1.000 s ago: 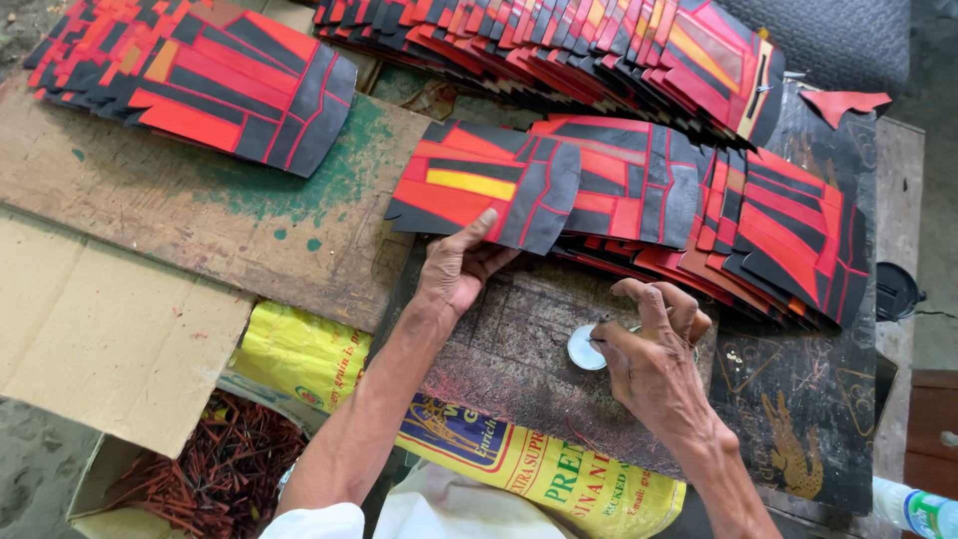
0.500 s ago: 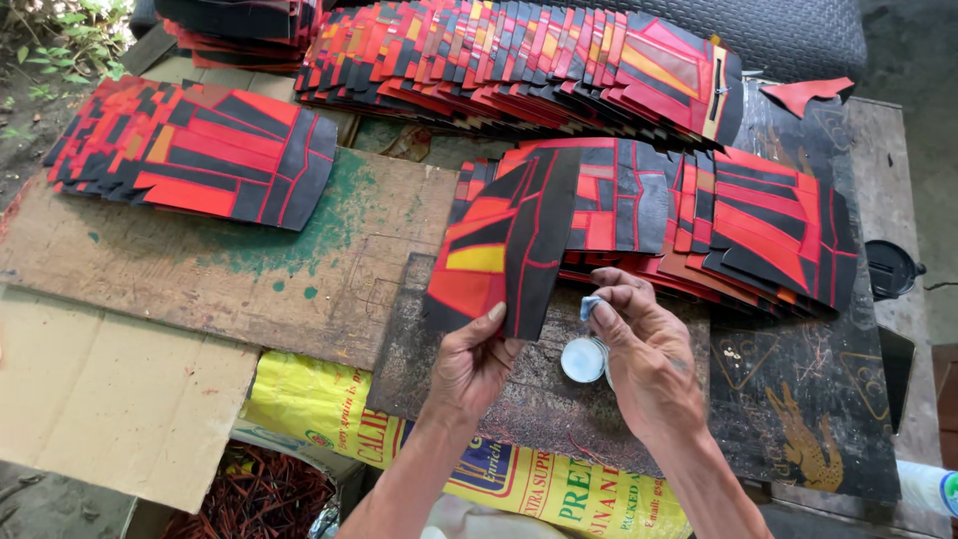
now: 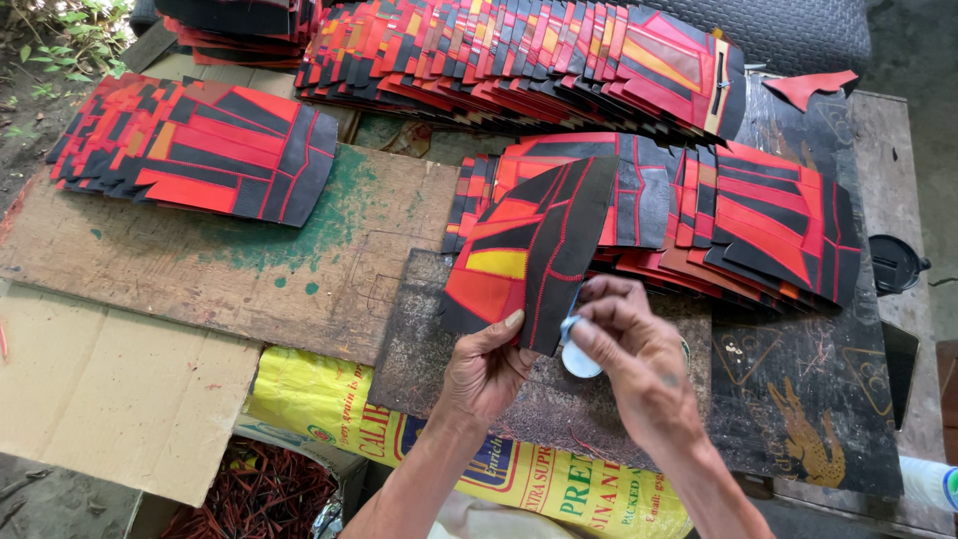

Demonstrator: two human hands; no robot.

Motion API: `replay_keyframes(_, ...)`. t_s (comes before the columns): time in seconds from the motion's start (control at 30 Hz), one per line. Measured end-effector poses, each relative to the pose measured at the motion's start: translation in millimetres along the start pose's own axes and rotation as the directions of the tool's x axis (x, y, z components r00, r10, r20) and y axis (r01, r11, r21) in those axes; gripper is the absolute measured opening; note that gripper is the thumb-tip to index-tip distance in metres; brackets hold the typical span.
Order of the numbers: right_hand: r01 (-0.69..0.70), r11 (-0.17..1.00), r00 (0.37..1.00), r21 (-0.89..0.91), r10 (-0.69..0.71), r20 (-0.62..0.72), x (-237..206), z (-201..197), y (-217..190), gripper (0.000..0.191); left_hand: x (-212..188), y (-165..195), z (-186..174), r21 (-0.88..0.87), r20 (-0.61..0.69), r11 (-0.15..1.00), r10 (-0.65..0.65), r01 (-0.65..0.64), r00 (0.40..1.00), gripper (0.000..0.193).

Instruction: The person paints the edges of red and black patterned leather pieces with a small brush dipped in dark paint. They handle each piece one at a time, apply paint along the edges, and place the finished pieces into a stack on the table.

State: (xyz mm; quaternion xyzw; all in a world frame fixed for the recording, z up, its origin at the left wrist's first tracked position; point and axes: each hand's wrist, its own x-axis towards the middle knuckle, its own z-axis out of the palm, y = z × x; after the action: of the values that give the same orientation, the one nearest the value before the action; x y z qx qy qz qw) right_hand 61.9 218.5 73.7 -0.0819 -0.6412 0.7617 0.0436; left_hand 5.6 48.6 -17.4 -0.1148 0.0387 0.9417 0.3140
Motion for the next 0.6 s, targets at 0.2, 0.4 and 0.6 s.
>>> replay_keyframes(0.2,0.059,0.984,0.998,0.168,-0.054,-0.034,-0.2,-1.9,-4.1,0.013,-0.5,-3.7,2.2,0.002,0.014,1.000,-0.007,0.007,1.000,0.024)
replay_keyframes(0.4,0.073,0.991,0.991,-0.111,-0.060,0.118,-16.6,8.0,-2.9,0.015,3.1,-2.4,4.6,-0.041,-0.016,0.999,-0.001,0.000,1.000,0.027)
replay_keyframes(0.6,0.085,0.995,0.996,-0.042,-0.086,-0.008,-18.8,1.6,-8.3,0.016,-0.7,0.9,3.9,-0.009,-0.011,1.000,-0.006,0.006,1.000,0.028)
